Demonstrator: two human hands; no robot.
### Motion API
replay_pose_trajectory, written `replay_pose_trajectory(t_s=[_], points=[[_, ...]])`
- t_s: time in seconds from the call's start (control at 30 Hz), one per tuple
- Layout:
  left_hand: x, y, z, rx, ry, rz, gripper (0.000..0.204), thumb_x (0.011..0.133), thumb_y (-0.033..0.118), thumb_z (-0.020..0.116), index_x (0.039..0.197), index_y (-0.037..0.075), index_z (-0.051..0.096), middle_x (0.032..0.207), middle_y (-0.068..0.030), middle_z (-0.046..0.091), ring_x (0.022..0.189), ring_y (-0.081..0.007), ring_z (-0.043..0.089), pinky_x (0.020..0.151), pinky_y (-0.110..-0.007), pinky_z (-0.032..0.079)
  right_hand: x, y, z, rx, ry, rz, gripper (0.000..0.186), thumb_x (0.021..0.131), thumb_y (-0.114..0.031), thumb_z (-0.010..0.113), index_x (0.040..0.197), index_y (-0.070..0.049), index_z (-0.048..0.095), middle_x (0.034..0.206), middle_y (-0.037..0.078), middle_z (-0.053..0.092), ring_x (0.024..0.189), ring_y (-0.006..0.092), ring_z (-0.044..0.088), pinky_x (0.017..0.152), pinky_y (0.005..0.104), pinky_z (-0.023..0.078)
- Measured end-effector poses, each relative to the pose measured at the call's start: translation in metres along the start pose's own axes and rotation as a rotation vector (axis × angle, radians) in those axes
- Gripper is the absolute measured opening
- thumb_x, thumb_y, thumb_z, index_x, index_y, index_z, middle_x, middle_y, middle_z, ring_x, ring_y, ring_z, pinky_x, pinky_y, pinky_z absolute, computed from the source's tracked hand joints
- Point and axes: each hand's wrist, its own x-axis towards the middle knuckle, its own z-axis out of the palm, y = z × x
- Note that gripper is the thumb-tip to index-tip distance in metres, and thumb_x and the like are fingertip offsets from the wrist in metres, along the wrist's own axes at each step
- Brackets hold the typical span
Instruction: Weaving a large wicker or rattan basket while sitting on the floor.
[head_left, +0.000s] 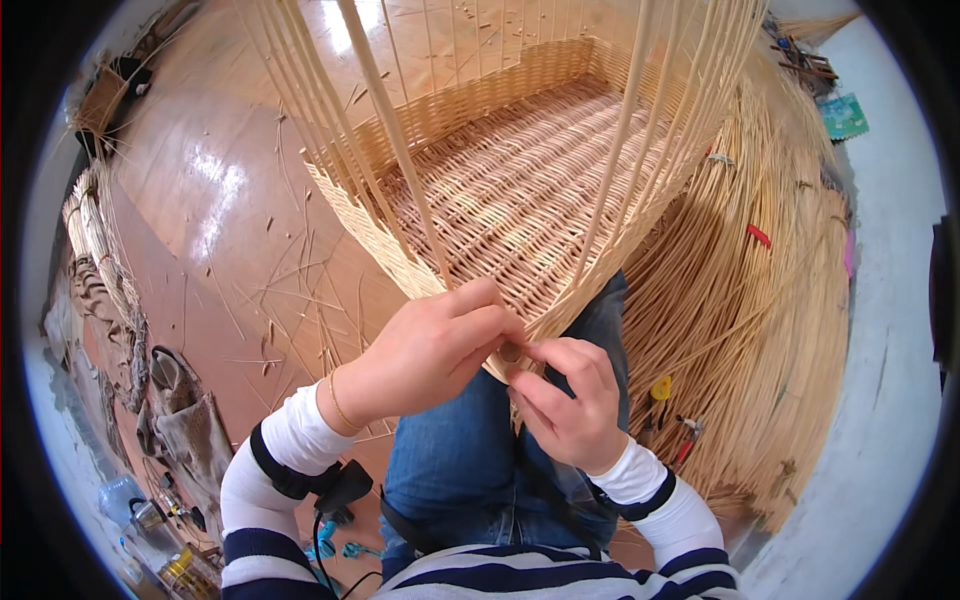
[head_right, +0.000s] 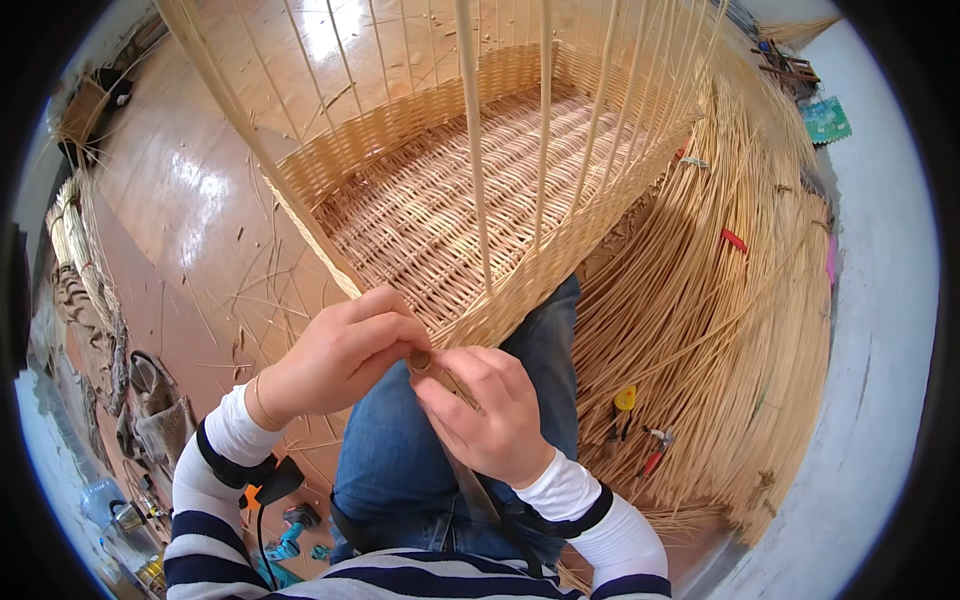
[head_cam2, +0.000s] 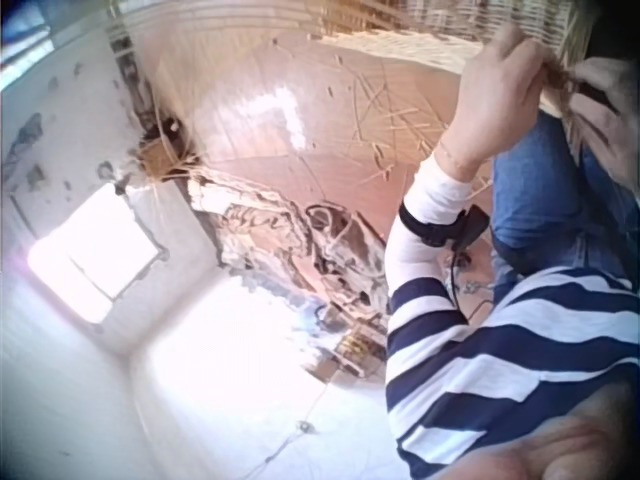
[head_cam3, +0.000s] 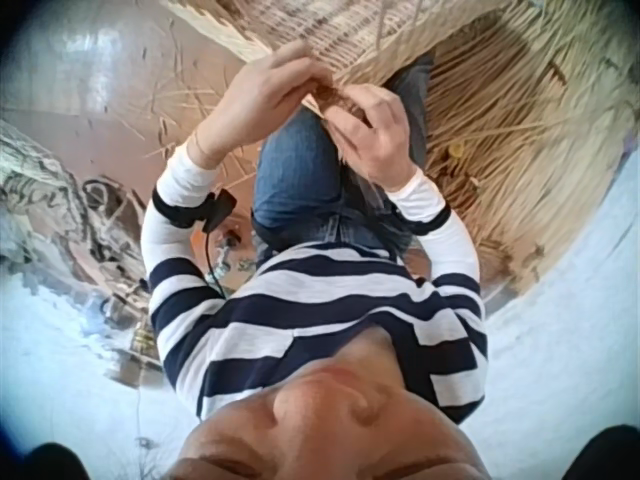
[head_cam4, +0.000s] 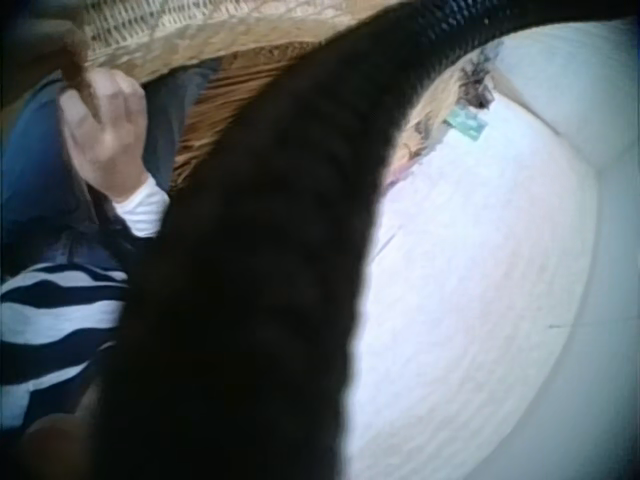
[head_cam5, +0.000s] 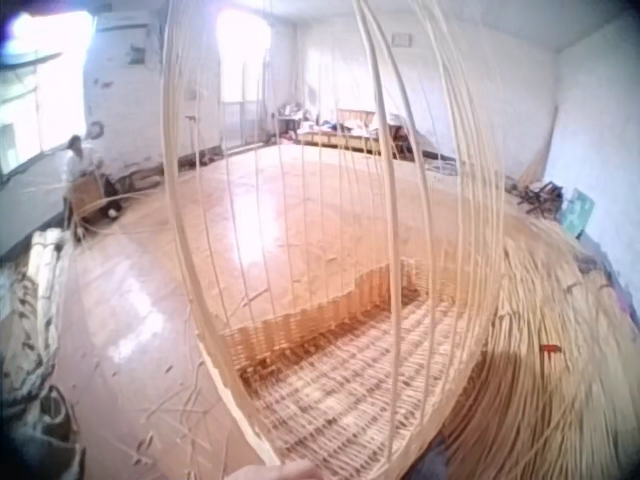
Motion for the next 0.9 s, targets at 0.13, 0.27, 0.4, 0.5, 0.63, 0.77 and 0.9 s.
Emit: replay_pose_trajectory(t_s=[0.13,0.27,0.4,0.5,0.63,0.77,0.9], points=[[0.002,0.004,-0.005,-0.013,-0.071,-0.041,0.022,0.08,-0.007,0.062,0.1,0.003,0.062,0.092,-0.0109,0.056,0.081,-0.0281,0.06,0.069,-0.034,0.05,-0.001,0.003,-0.003,-0.007,-0.02,-0.016,0.034,0.072,-0.006,0.076,0.104,-0.01,0.065,0.109,0.007,0.061,0.096,0.0244,0.059,0.08,0.0357,0.048],[0.002,0.007,-0.013,-0.091,-0.124,-0.04,0.027,0.079,-0.007,0.064,0.105,0.003,0.062,0.096,-0.0108,0.056,0.085,-0.0276,0.06,0.074,-0.034,0.051,0.0,0.003,-0.002,0.041,0.004,-0.006,0.037,0.068,-0.001,0.077,0.101,-0.007,0.064,0.105,0.01,0.062,0.093,0.028,0.06,0.078,0.0371,0.05],[0.004,0.005,-0.013,-0.116,-0.14,-0.052,0.028,0.079,-0.005,0.066,0.105,0.003,0.062,0.098,-0.0103,0.057,0.086,-0.027,0.061,0.075,-0.034,0.051,-0.005,0.007,0.0,0.047,0.014,-0.029,0.034,0.071,-0.001,0.076,0.102,-0.006,0.064,0.105,0.009,0.063,0.094,0.0277,0.061,0.078,0.0374,0.05],[0.005,0.003,-0.011,-0.084,-0.14,-0.02,0.026,0.078,-0.003,0.069,0.103,0.002,0.063,0.101,-0.0108,0.059,0.088,-0.0271,0.062,0.074,-0.034,0.052,-0.01,0.008,0.006,0.175,0.064,0.077,0.028,0.074,-0.002,0.074,0.101,-0.006,0.065,0.104,0.009,0.064,0.095,0.0266,0.061,0.079,0.0364,0.05],[0.007,0.007,-0.009,-0.055,-0.116,-0.021,0.026,0.077,-0.004,0.069,0.101,0.002,0.063,0.102,-0.0108,0.06,0.085,-0.0263,0.063,0.071,-0.034,0.053,-0.013,0.002,0.013,0.499,0.164,0.445,0.022,0.078,-0.003,0.073,0.099,-0.005,0.065,0.101,0.01,0.065,0.092,0.0255,0.06,0.078,0.0323,0.049],[0.003,0.014,-0.003,-0.038,-0.068,-0.128,0.027,0.074,-0.003,0.07,0.1,0.002,0.064,0.101,-0.0104,0.061,0.082,-0.0223,0.063,0.066,-0.03,0.052,-0.005,0.003,0.012,0.612,0.148,0.617,0.02,0.081,-0.005,0.072,0.099,-0.003,0.063,0.098,0.008,0.065,0.086,0.0196,0.06,0.076,0.028,0.047],[0.003,0.018,0.005,-0.056,-0.018,-0.208,0.024,0.073,-0.003,0.069,0.095,0.003,0.063,0.099,-0.0097,0.06,0.08,-0.0187,0.062,0.061,-0.027,0.05,0.01,0.008,0.003,0.934,0.078,0.983,0.018,0.088,-0.01,0.069,0.101,0.0,0.061,0.086,0.0,0.061,0.079,0.0067,0.054,0.073,0.0235,0.046]])
